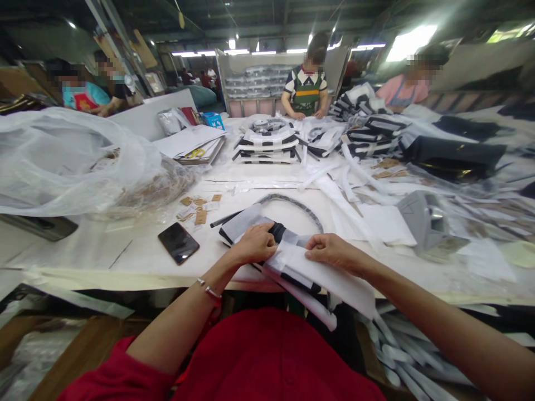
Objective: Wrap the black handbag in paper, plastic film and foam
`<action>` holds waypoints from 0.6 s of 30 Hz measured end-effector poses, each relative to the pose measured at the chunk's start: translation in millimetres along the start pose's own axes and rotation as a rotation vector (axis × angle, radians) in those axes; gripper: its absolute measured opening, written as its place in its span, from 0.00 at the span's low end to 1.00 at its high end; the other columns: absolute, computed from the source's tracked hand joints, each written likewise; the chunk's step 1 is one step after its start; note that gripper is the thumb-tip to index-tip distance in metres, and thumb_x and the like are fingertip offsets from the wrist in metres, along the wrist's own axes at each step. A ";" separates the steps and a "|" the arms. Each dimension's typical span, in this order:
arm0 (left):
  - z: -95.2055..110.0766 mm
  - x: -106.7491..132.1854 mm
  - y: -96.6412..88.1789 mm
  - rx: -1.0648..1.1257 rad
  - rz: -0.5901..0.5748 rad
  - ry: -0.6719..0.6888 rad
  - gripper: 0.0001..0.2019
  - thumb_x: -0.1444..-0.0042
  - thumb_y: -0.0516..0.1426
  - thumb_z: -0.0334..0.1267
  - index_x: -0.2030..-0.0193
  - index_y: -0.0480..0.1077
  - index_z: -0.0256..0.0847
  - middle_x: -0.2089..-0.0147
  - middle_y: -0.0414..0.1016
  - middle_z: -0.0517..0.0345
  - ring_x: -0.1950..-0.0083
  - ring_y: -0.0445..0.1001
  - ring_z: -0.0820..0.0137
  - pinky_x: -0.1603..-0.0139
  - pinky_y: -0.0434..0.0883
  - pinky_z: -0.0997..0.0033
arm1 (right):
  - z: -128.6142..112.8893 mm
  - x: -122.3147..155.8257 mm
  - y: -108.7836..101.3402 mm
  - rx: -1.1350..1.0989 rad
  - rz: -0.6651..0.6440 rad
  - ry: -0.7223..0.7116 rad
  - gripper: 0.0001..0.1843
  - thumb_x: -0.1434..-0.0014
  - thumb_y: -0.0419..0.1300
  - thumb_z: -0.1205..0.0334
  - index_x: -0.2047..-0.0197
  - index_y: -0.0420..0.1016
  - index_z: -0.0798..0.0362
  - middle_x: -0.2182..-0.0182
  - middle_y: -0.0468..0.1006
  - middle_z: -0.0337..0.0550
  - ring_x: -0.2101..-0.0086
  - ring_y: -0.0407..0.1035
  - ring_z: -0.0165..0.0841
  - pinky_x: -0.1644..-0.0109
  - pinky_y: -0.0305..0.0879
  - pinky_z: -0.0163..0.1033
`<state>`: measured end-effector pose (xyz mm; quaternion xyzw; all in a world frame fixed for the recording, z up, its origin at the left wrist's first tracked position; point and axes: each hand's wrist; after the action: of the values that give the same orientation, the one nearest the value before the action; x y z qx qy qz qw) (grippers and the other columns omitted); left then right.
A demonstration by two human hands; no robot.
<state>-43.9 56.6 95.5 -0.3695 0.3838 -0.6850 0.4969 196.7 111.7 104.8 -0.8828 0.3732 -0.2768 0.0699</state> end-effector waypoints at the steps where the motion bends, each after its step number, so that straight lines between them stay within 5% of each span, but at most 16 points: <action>1: -1.0 -0.8 0.9 0.068 0.015 -0.017 0.09 0.49 0.55 0.32 0.72 0.77 0.40 0.39 0.71 0.46 0.29 0.56 0.53 0.30 0.54 0.48 | 0.4 0.1 1.4 -0.002 0.013 -0.015 0.16 0.56 0.67 0.53 0.67 0.73 0.54 0.75 0.73 0.37 0.74 0.64 0.29 0.71 0.56 0.34; 4: -2.8 -2.6 3.0 0.329 0.049 -0.070 0.06 0.55 0.56 0.29 0.78 0.73 0.42 0.57 0.80 0.51 0.28 0.55 0.55 0.28 0.48 0.47 | 1.7 0.2 4.3 0.022 0.048 -0.046 0.16 0.57 0.67 0.53 0.68 0.73 0.54 0.76 0.72 0.37 0.75 0.62 0.29 0.72 0.54 0.34; 7: -1.9 -3.1 3.6 0.494 0.062 -0.089 0.08 0.58 0.57 0.29 0.83 0.67 0.43 0.73 0.77 0.56 0.30 0.59 0.57 0.30 0.55 0.55 | 4.1 -0.6 4.6 -0.011 0.017 -0.017 0.18 0.55 0.66 0.47 0.70 0.71 0.53 0.79 0.68 0.35 0.77 0.58 0.27 0.73 0.51 0.34; 10: 0.0 -1.0 4.2 0.563 0.115 -0.131 0.07 0.58 0.58 0.32 0.83 0.65 0.42 0.65 0.80 0.53 0.33 0.63 0.54 0.40 0.67 0.60 | 6.9 -1.6 1.7 -0.088 -0.100 0.058 0.25 0.53 0.64 0.38 0.73 0.65 0.52 0.82 0.60 0.30 0.79 0.50 0.24 0.75 0.45 0.33; 14: -5.2 4.2 4.4 0.645 0.243 -0.195 0.06 0.61 0.57 0.32 0.83 0.63 0.41 0.51 0.79 0.49 0.41 0.72 0.53 0.47 0.70 0.62 | 7.3 -1.4 -2.7 0.018 -0.191 0.001 0.33 0.51 0.60 0.28 0.77 0.59 0.51 0.82 0.53 0.30 0.80 0.44 0.24 0.76 0.39 0.34; 18: -21.9 6.3 2.1 0.769 0.358 -0.236 0.07 0.59 0.55 0.36 0.82 0.59 0.42 0.54 0.80 0.47 0.47 0.76 0.55 0.52 0.72 0.62 | 5.1 -1.2 -1.9 0.136 -0.179 0.004 0.35 0.50 0.55 0.24 0.77 0.62 0.52 0.82 0.57 0.33 0.80 0.47 0.26 0.76 0.43 0.35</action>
<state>-63.9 53.6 84.9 -0.1611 0.0996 -0.6343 0.7495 199.9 113.4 100.6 -0.9053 0.2732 -0.3082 0.1040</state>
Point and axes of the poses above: each hand's wrist, its own x-axis away from the middle knuckle, its own y-axis out of the palm, z = x × y
